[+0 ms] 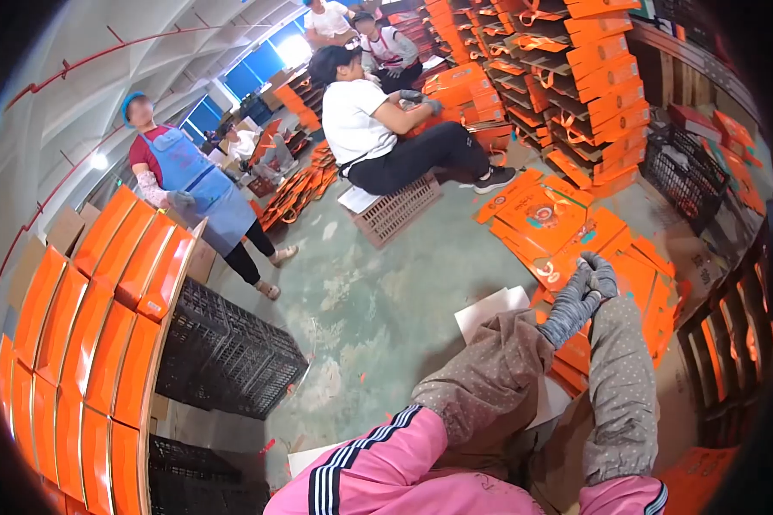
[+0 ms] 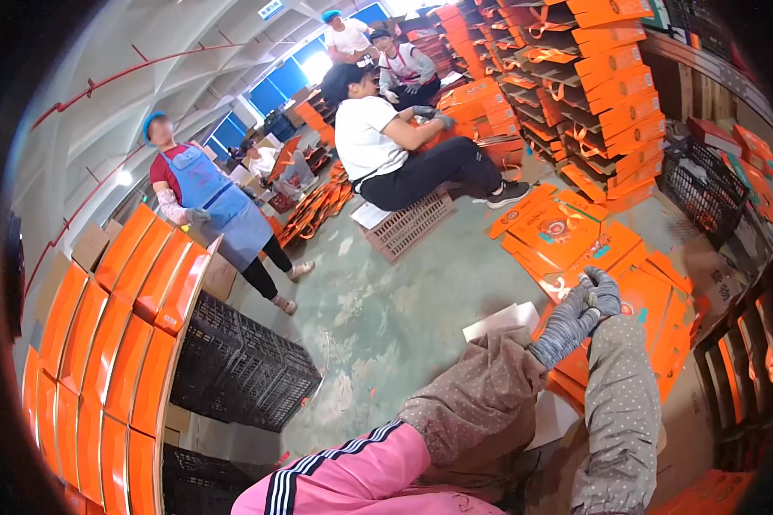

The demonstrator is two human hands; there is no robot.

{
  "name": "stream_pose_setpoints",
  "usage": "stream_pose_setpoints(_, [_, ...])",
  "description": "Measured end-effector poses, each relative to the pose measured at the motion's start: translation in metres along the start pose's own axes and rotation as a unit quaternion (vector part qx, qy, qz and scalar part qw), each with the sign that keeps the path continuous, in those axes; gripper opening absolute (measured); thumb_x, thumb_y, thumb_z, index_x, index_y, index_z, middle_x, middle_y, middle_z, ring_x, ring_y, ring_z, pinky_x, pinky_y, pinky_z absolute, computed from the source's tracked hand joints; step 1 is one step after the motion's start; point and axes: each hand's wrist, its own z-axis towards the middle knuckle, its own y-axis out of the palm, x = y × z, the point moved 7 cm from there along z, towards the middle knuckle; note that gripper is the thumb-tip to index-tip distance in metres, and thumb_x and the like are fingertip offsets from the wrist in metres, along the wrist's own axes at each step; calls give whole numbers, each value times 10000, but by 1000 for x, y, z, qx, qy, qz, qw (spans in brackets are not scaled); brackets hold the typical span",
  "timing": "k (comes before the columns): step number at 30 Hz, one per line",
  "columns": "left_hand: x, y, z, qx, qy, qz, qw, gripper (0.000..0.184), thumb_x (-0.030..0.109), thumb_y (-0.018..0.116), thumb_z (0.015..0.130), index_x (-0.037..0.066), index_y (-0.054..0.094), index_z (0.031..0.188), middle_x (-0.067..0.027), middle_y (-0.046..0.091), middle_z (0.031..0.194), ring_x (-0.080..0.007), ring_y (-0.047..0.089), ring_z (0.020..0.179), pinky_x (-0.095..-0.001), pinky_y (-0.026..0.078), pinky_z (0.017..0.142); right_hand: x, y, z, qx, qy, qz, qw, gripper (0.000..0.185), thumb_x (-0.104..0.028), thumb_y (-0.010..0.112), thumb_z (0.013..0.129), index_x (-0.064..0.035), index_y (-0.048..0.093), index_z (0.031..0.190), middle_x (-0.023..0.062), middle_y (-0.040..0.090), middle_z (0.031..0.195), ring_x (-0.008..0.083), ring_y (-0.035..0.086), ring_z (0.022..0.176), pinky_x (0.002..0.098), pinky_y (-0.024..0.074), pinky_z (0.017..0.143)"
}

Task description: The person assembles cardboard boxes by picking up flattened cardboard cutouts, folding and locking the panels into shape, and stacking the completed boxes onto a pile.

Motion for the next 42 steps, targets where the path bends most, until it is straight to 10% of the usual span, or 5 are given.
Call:
stream_pose_setpoints(9, [7, 6, 1, -4, 124, 476, 871, 269, 96, 519, 762, 39, 470, 1020, -115, 529, 948, -261, 509, 865, -313, 424, 750, 4, -5, 3, 28, -13, 109, 994, 277, -79, 563, 772, 25, 544, 1028, 118, 600, 867, 157, 552, 770, 256, 444, 691])
stream_pose_setpoints(16, [8, -16, -3, 34, -81, 470, 878, 283, 157, 534, 733, 39, 485, 985, -194, 514, 936, -351, 512, 850, -392, 416, 721, -38, -34, 0, 76, 62, 399, 912, 252, -277, 463, 847, -72, 564, 953, 40, 591, 810, 108, 529, 663, 218, 437, 624])
stream_pose_setpoints(20, [19, -2, -5, -35, 36, 513, 857, 153, 54, 538, 699, 19, 512, 845, -178, 500, 814, -322, 520, 782, -369, 425, 686, -40, -80, 3, 81, 34, 520, 850, 320, -319, 397, 874, -89, 491, 1076, 34, 560, 991, 133, 529, 858, 257, 422, 760])
stream_pose_setpoints(23, [-21, -2, 4, -45, 80, 258, 962, 246, 71, 583, 723, 46, 469, 939, -58, 489, 834, -163, 477, 742, -271, 421, 685, -32, -108, 1, 169, 47, 506, 844, 365, -315, 397, 873, -94, 431, 1162, 48, 488, 1129, 151, 473, 997, 280, 369, 854])
stream_pose_setpoints(42, [-5, 21, -8, -53, -45, -109, 992, 111, 2, 516, 787, 54, 500, 885, 22, 457, 710, -72, 454, 657, -204, 411, 587, -23, -44, -5, 34, 132, 514, 847, 344, -309, 456, 851, -104, 480, 1125, 37, 518, 1068, 144, 489, 956, 288, 414, 801])
